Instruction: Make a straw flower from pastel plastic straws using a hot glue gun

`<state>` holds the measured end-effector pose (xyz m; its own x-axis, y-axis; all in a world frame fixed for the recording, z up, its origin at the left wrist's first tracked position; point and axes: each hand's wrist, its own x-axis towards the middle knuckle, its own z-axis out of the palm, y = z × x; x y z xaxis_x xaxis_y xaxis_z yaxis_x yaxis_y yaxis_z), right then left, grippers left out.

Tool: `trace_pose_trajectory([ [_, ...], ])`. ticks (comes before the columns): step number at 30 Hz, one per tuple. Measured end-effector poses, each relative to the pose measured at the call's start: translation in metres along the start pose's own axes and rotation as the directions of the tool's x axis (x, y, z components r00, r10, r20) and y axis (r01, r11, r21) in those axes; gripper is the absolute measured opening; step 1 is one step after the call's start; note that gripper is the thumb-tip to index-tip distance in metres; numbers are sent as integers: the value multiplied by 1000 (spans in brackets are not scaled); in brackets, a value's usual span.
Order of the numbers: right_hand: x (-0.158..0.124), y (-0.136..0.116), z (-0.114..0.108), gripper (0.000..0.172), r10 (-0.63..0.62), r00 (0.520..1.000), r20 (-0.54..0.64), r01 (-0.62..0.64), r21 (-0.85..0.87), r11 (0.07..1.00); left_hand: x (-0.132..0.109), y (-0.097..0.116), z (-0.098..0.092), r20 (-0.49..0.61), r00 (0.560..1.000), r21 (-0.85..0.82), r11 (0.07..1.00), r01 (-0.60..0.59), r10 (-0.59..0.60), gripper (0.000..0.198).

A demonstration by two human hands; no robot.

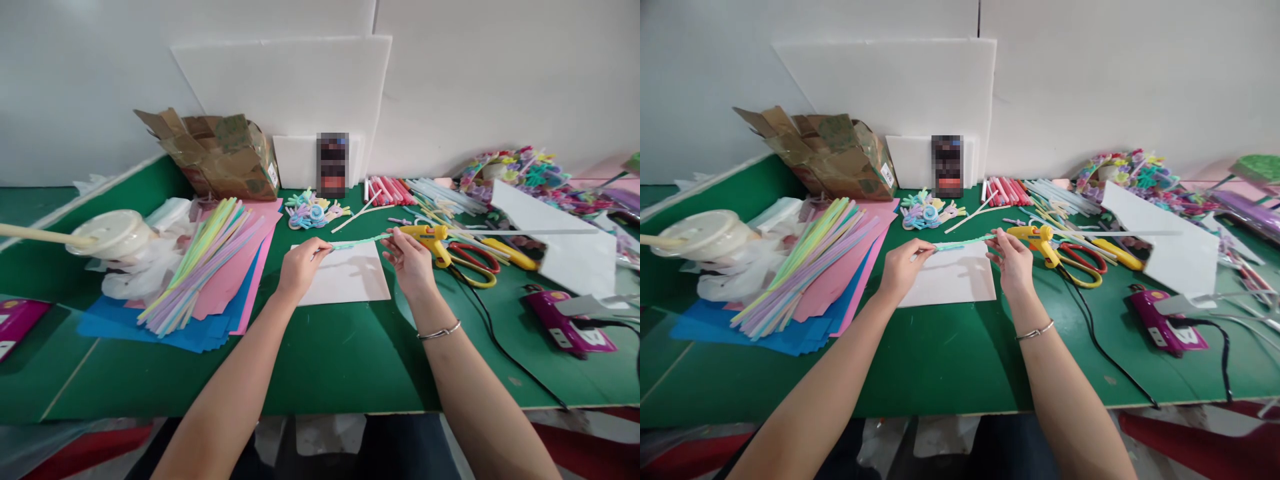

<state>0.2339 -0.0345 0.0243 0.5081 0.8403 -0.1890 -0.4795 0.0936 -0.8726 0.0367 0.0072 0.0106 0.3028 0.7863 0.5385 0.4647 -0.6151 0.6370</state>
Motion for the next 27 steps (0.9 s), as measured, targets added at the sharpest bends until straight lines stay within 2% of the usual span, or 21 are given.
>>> trace_pose_trajectory([
  [6,3,3,-1,30,-16,1000,-2,16,43,999,1,0,1,-15,1000,-15,1000,-3,2,8],
  [11,-1,-1,1,34,-4,999,-42,4,16,1000,1,0,1,-41,999,-32,999,-13,12,8],
  [19,-3,-2,2,36,21,998,-50,-22,-8,1000,-2,0,-2,-70,996,36,998,-54,56,12],
  [23,-3,-1,1,35,-4,999,-35,2,-35,999,-2,2,-3,-78,997,29,999,-19,21,12],
  [27,-3,0,0,34,-81,996,-28,78,-108,991,0,2,-3,-66,997,-28,998,48,-50,12],
])
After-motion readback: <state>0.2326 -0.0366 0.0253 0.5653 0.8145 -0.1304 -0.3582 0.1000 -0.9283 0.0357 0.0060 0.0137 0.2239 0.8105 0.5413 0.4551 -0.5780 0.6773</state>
